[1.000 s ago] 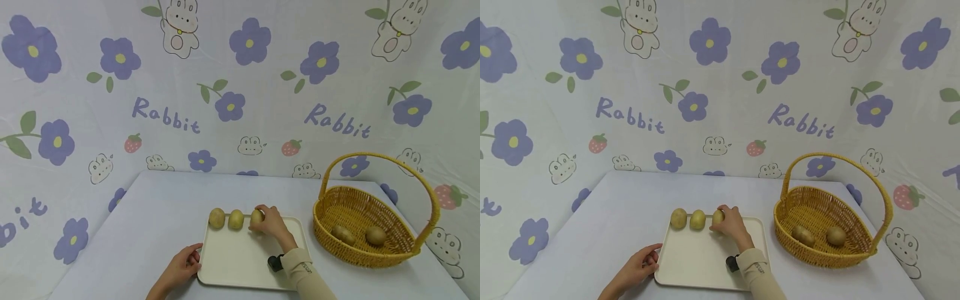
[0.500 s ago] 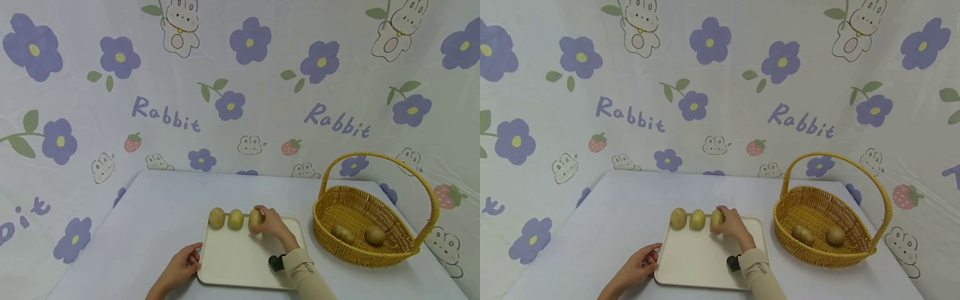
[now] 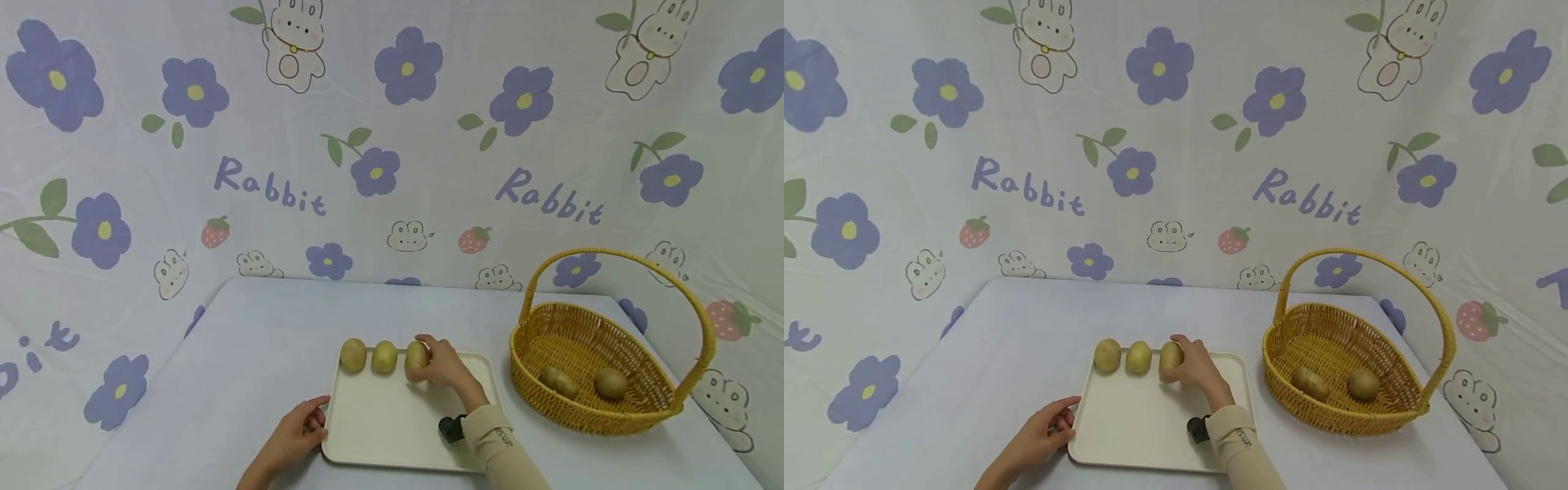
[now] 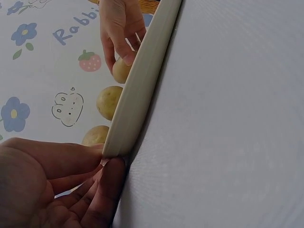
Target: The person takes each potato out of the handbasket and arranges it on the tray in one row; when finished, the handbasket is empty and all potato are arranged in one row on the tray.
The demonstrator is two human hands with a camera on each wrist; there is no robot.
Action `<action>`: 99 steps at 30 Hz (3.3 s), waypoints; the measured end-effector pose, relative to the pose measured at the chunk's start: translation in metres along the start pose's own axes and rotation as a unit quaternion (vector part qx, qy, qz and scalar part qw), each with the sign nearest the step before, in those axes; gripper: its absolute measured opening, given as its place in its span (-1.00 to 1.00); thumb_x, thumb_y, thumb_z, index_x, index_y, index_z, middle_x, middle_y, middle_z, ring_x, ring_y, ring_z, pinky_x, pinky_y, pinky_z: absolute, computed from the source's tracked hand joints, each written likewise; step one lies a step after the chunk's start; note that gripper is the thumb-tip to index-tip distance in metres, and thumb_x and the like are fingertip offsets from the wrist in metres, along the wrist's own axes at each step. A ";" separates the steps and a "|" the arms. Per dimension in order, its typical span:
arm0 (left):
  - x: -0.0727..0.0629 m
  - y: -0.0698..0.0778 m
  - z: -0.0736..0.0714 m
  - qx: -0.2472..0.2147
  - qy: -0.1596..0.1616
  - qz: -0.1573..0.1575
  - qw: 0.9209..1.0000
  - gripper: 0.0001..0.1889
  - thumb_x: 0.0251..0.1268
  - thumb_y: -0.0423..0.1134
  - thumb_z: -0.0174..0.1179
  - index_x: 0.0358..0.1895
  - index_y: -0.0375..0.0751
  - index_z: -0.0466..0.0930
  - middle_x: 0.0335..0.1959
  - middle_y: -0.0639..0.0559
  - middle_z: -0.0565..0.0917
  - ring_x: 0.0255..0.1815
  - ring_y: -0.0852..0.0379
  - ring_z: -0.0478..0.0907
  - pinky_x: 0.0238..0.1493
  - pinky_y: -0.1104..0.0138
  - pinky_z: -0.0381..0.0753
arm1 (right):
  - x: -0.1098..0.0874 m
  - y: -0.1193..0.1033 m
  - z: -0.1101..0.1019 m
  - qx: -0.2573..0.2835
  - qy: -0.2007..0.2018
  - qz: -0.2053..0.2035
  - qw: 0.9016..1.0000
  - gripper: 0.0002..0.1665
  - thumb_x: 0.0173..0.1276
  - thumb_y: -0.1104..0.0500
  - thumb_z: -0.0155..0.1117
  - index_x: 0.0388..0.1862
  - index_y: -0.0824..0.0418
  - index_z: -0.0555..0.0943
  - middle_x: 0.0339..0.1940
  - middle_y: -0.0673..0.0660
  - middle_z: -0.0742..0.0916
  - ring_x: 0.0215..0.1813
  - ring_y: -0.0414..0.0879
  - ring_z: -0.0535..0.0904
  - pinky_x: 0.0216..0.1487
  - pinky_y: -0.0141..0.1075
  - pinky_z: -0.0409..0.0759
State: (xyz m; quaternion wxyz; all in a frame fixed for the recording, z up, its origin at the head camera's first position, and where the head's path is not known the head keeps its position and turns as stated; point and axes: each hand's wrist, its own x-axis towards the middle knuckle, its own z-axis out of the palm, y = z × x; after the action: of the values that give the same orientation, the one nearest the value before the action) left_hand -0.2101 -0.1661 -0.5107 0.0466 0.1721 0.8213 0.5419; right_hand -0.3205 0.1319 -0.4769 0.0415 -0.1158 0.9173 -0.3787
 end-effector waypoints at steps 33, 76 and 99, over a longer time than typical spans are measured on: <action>0.004 -0.008 0.004 0.048 0.013 0.015 0.999 -0.47 0.09 -0.60 0.14 0.19 -0.63 0.27 -0.27 -0.14 0.48 -0.40 0.29 0.39 -0.44 0.47 0.49 | -0.074 0.067 -0.217 0.087 0.150 -0.038 0.984 -0.42 0.32 -0.03 0.19 0.29 0.12 0.40 0.00 -0.05 0.55 -0.08 -0.38 0.49 -0.13 -0.48 0.49; 0.002 -0.005 -0.001 0.024 0.003 0.045 0.999 -0.47 0.14 -0.52 0.15 0.21 -0.61 0.26 -0.27 -0.11 0.47 -0.43 0.34 0.40 -0.48 0.43 0.53 | -0.093 0.157 -0.233 0.044 -0.049 0.179 0.982 -0.80 0.13 0.43 0.18 -0.29 0.56 0.45 -0.47 0.11 0.56 -0.43 -0.09 0.47 -0.40 -0.26 0.52; 0.003 -0.009 0.005 0.023 0.013 0.022 0.999 -0.47 0.10 -0.56 0.15 0.20 -0.60 0.28 -0.28 -0.09 0.48 -0.42 0.32 0.39 -0.47 0.46 0.51 | -0.069 0.049 -0.203 0.138 -0.009 -0.046 0.989 -0.44 0.24 0.16 0.27 0.18 0.28 0.37 0.00 0.28 0.52 -0.05 -0.03 0.47 -0.04 -0.20 0.51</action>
State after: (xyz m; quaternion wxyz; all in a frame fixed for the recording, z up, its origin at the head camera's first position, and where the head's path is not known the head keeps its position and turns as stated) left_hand -0.2135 -0.1644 -0.5205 0.0198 0.1838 0.8301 0.5260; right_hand -0.2957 0.3216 -0.3685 0.0481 -0.1545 0.8496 -0.5020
